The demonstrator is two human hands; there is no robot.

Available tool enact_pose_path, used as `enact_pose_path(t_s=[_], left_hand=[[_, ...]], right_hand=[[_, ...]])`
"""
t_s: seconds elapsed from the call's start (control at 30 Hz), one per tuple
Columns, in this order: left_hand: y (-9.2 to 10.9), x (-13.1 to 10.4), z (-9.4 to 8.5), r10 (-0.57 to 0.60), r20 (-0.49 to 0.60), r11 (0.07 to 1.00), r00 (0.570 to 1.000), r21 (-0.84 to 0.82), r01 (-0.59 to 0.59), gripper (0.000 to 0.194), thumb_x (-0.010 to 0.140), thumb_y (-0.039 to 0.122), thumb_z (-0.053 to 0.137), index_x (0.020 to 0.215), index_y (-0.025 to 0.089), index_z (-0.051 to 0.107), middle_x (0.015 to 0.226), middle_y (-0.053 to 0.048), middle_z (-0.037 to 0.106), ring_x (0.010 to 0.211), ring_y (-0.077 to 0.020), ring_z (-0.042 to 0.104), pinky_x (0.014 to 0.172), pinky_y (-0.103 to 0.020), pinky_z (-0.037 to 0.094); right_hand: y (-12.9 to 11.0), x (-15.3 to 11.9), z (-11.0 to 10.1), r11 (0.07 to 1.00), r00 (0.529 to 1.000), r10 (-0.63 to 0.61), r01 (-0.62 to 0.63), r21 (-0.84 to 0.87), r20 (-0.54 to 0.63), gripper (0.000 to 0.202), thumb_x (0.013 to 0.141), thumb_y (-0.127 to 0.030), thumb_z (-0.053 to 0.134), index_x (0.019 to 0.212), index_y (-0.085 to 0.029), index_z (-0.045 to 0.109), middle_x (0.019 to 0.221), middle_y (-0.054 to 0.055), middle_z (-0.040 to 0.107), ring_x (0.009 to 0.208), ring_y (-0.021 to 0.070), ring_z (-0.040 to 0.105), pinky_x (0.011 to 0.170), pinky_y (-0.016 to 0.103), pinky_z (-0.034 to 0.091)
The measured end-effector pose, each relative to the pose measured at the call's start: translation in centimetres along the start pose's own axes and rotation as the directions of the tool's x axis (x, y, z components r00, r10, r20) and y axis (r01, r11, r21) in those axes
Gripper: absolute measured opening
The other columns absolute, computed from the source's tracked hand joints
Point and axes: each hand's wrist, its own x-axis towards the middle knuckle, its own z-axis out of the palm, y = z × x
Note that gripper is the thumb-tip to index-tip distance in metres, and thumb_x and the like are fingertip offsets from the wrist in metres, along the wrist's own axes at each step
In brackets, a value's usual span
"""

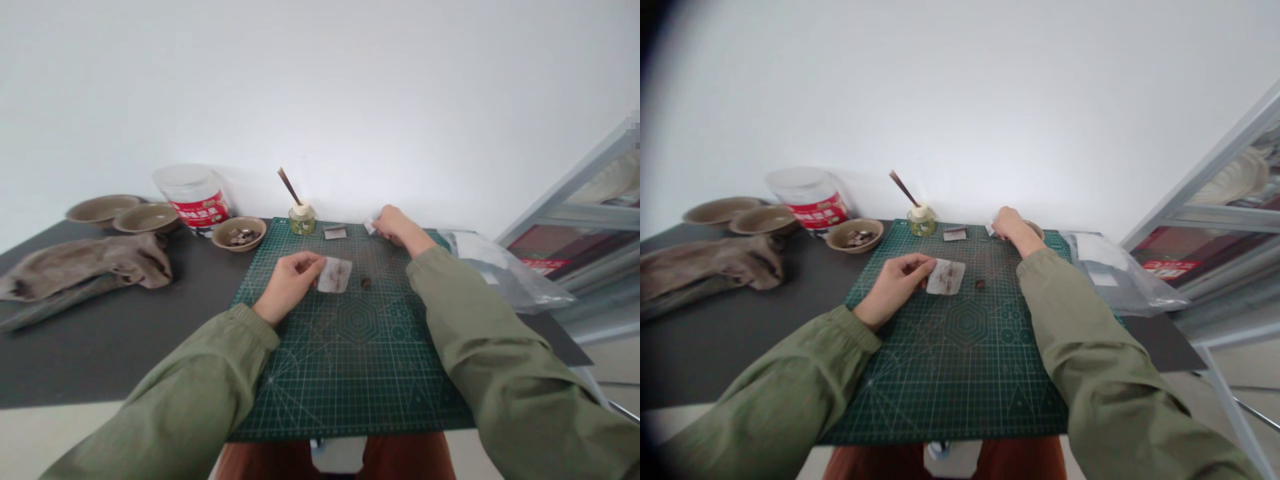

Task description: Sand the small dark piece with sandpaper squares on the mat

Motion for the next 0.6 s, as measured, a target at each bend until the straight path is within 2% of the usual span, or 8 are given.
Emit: enact_pose_path(t_s=[0.27, 0.43, 0.53, 0.6], left_hand=[[0.3, 0.0, 0.0, 0.003, -0.009, 1.000, 1.000, -0.009, -0.003, 0.038, 0.097, 0.054, 0.080, 0.095, 0.016, 0.083, 0.067, -0.002, 0.071, 0.060, -0.0161, 0.060, 0.058, -0.028, 0.046], [0.3, 0.0, 0.0, 0.005, -0.014, 1.000, 1.000, -0.010, -0.005, 0.037, 0.097, 0.052, 0.080, 0.096, 0.015, 0.083, 0.068, -0.002, 0.072, 0.061, -0.0156, 0.060, 0.059, -0.028, 0.045], [0.3, 0.0, 0.0, 0.009, -0.024, 1.000, 1.000, -0.010, -0.009, 0.038, 0.097, 0.053, 0.080, 0.095, 0.015, 0.084, 0.069, -0.002, 0.072, 0.061, -0.0156, 0.060, 0.059, -0.027, 0.045], [0.2, 0.1, -0.1, 0.011, -0.033, 1.000, 0.999, -0.012, -0.012, 0.038, 0.096, 0.053, 0.080, 0.095, 0.016, 0.084, 0.068, -0.002, 0.071, 0.061, -0.0156, 0.059, 0.058, -0.027, 0.045]], right_hand=[[-0.8, 0.6, 0.4, 0.999, 0.999, 0.005, -0.006, -0.043, -0.035, 0.042, 0.109, -0.039, 0.078, 0.142, -0.015, 0.071, 0.145, 0.017, 0.071, 0.123, 0.0297, 0.075, 0.104, 0.049, 0.066], [-1.7, 0.4, 0.7, 0.998, 0.995, -0.009, 0.003, -0.067, -0.096, 0.043, 0.108, -0.039, 0.080, 0.141, -0.014, 0.072, 0.145, 0.019, 0.071, 0.123, 0.0299, 0.075, 0.104, 0.048, 0.065], [-1.6, 0.0, 0.0, 0.996, 0.987, -0.043, 0.031, -0.082, -0.152, 0.044, 0.108, -0.039, 0.080, 0.142, -0.013, 0.071, 0.145, 0.018, 0.071, 0.123, 0.0302, 0.075, 0.104, 0.048, 0.066], [-0.8, -0.6, -1.3, 0.993, 0.976, -0.083, 0.065, -0.097, -0.199, 0.044, 0.108, -0.039, 0.080, 0.142, -0.013, 0.071, 0.144, 0.018, 0.071, 0.122, 0.0299, 0.075, 0.103, 0.048, 0.066]])
